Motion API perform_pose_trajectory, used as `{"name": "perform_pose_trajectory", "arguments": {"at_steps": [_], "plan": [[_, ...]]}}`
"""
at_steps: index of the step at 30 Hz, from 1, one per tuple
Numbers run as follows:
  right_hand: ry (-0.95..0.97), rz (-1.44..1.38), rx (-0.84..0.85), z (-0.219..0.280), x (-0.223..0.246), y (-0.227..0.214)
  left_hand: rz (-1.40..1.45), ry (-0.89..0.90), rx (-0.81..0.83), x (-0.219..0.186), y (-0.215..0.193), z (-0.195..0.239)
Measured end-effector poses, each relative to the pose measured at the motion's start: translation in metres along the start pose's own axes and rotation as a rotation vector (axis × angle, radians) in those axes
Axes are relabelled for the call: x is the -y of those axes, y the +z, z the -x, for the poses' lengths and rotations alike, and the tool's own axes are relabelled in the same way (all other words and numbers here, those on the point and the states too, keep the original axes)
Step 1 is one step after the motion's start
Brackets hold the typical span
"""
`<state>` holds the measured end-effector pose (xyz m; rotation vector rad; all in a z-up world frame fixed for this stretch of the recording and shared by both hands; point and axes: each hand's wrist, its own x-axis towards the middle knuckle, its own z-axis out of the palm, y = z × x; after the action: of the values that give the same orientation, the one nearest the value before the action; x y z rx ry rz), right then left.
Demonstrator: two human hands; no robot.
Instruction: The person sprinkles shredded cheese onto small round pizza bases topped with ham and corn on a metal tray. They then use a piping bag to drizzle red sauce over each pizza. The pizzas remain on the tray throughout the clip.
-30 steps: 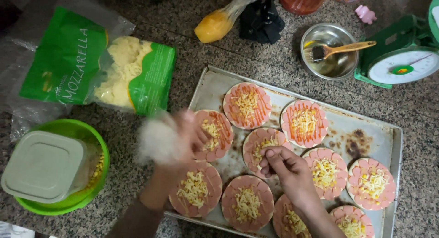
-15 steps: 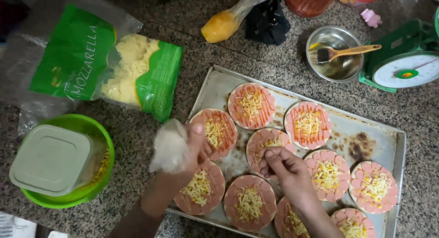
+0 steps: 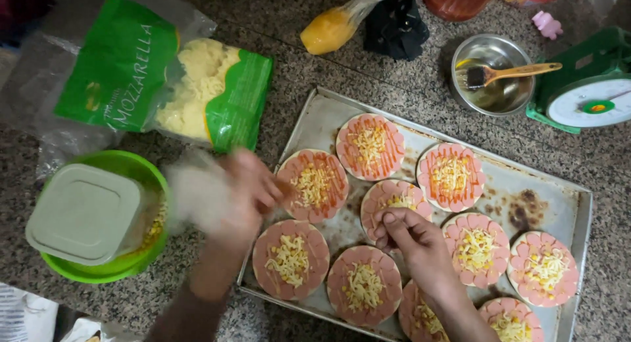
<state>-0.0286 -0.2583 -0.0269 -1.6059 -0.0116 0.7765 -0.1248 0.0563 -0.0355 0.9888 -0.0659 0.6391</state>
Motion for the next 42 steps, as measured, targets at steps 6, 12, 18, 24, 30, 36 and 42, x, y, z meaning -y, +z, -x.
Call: {"name": "perform_pose_trajectory", "arguments": {"at_steps": [6, 12, 18, 24, 30, 36, 42], "plan": [[-0.034, 0.069, -0.014, 0.001, 0.007, 0.012, -0.569, 0.064, -0.312, -0.037, 0.021, -0.020], [-0.047, 0.075, 0.017, 0.004, 0.009, 0.024, 0.050, 0.133, -0.006, 0.029, -0.022, 0.027], [-0.032, 0.075, 0.016, 0.003, 0.008, 0.022, -1.962, 0.640, 0.058, 0.005, -0.021, 0.044], [-0.040, 0.079, 0.029, 0.006, 0.016, 0.019, -0.379, -0.183, -0.235, 0.044, -0.064, 0.033], [-0.063, 0.052, 0.011, 0.010, 0.006, 0.019, -0.492, 0.092, -0.508, -0.043, 0.029, 0.009], [-0.024, 0.132, 0.018, 0.032, 0.024, 0.020, -0.235, -0.219, -0.564, -0.045, 0.074, 0.072], [0.027, 0.175, 0.050, 0.050, 0.026, 0.016, -0.624, -0.470, -0.582, 0.000, 0.090, 0.115]]}}
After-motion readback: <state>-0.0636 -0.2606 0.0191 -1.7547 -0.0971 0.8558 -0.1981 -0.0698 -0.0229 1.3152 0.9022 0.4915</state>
